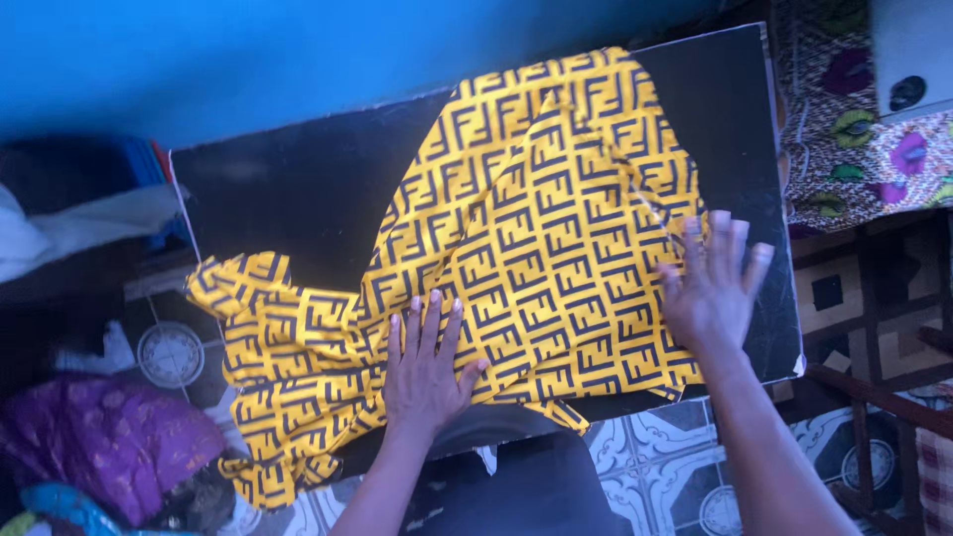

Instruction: The person folds a yellow and black patterned garment on a black table. They smooth the fabric, fold the sleeves and sides, and then fold the item into a compact rectangle. Finally, they place the folded garment into a white cabinet.

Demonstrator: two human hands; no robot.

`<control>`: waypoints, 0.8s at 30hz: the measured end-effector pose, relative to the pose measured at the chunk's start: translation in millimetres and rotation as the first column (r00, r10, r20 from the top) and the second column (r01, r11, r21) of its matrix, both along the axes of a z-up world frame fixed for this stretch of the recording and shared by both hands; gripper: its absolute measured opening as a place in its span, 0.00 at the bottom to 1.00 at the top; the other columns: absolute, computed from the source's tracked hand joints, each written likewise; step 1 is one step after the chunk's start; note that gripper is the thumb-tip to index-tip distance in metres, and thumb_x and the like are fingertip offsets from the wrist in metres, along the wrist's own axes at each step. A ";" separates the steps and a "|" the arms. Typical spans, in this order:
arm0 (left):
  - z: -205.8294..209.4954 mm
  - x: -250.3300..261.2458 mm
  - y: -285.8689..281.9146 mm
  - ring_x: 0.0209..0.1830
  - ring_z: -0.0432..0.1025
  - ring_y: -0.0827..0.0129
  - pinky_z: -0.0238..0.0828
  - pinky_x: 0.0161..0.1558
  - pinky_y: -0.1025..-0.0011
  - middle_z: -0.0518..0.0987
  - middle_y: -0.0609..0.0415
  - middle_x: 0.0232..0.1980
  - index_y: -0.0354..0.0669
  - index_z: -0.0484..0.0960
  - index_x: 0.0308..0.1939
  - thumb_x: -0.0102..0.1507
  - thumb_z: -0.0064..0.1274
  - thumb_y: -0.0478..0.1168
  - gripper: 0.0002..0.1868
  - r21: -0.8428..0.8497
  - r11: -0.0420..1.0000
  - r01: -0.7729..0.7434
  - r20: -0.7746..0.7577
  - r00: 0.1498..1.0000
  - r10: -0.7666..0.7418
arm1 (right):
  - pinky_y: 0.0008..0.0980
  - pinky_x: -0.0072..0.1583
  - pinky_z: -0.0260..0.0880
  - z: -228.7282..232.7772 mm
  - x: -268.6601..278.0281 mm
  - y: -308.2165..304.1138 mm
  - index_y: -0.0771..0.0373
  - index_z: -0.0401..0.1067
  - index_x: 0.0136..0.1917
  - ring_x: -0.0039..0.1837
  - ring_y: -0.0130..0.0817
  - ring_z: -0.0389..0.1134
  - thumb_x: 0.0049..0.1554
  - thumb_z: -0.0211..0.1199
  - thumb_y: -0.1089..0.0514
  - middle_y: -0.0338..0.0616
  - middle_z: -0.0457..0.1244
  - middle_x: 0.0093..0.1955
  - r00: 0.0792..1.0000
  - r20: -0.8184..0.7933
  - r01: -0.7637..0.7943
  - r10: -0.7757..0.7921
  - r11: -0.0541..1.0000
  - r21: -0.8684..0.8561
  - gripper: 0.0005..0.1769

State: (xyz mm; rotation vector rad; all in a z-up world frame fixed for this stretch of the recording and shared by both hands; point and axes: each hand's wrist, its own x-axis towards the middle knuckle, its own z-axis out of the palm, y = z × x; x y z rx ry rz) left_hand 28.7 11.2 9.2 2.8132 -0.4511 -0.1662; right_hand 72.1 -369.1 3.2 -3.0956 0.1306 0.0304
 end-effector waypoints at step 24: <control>4.8 4.2 -6.9 0.83 0.42 0.46 0.33 0.77 0.45 0.49 0.43 0.82 0.47 0.56 0.78 0.65 0.40 0.67 0.44 0.055 0.998 0.003 0.001 1.000 -0.003 | 0.65 0.82 0.31 -32.1 -98.4 -46.9 0.72 0.50 0.85 0.89 0.61 0.41 0.72 0.53 0.51 0.67 0.45 0.88 0.941 0.152 0.301 -0.303 0.953 0.036 0.36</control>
